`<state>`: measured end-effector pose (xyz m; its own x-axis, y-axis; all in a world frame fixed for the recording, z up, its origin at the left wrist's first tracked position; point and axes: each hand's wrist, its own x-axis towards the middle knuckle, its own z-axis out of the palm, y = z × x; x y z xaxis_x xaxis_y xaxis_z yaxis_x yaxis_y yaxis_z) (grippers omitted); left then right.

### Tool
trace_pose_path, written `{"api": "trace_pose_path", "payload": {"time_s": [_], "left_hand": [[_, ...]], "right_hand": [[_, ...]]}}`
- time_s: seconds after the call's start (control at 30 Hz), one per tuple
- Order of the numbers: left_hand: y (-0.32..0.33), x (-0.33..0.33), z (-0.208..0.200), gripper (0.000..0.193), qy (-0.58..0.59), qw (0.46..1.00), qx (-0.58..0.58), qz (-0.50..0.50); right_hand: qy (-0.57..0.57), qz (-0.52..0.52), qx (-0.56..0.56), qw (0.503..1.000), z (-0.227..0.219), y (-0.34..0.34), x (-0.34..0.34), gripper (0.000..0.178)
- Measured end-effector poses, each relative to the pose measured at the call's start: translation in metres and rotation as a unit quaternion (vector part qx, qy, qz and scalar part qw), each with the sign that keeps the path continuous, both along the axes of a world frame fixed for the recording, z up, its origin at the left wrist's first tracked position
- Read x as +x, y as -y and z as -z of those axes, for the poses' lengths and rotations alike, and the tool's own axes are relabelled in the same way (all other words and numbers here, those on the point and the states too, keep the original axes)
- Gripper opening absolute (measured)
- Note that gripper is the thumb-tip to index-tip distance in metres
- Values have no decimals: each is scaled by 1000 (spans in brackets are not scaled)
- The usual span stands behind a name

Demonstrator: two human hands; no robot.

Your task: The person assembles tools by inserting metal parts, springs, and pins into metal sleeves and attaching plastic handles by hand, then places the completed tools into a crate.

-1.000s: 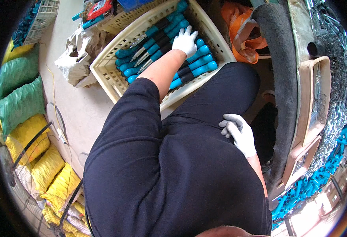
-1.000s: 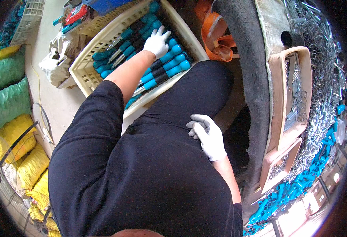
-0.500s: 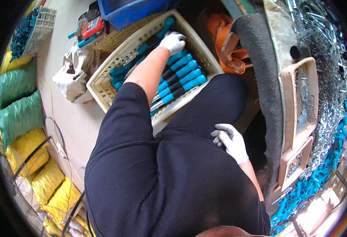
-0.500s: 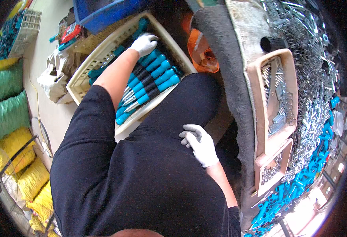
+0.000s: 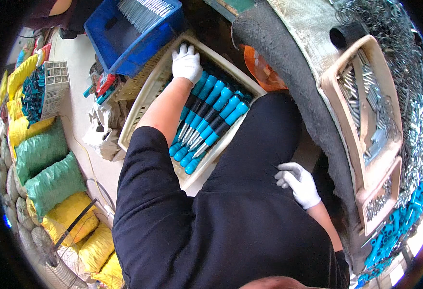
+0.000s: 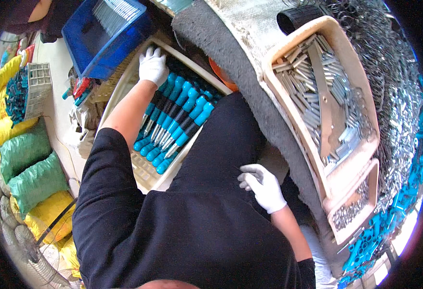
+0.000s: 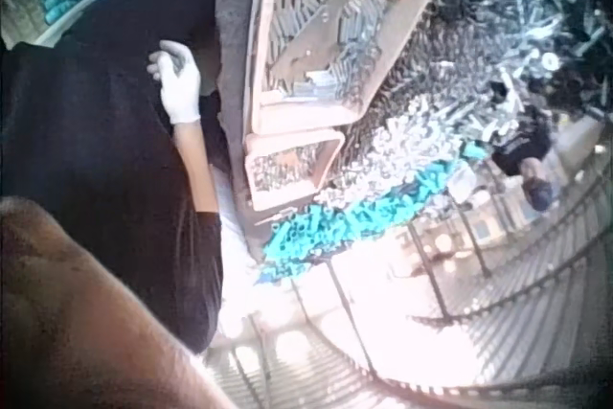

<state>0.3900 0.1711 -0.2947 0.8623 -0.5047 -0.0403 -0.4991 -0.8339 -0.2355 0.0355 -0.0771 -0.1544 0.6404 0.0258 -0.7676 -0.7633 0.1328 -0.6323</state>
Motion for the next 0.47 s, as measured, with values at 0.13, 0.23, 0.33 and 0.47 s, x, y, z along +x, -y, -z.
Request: {"api": "trace_pose_path", "payload": {"time_s": [0.13, 0.23, 0.33, 0.47], "left_hand": [[-7, 7, 5, 29, -48, 999, 20, 1], [-15, 13, 7, 26, -47, 996, -53, 55], [-3, 17, 0, 24, -83, 993, -77, 27], [-8, -12, 10, 33, -115, 988, -78, 72]], "right_hand": [[-11, 8, 17, 1000, 11, 17, -2, 24], [-8, 46, 21, 999, 22, 24, -6, 19], [-27, 11, -13, 999, 28, 30, 1, 18], [-53, 13, 8, 999, 37, 37, 2, 18]]}}
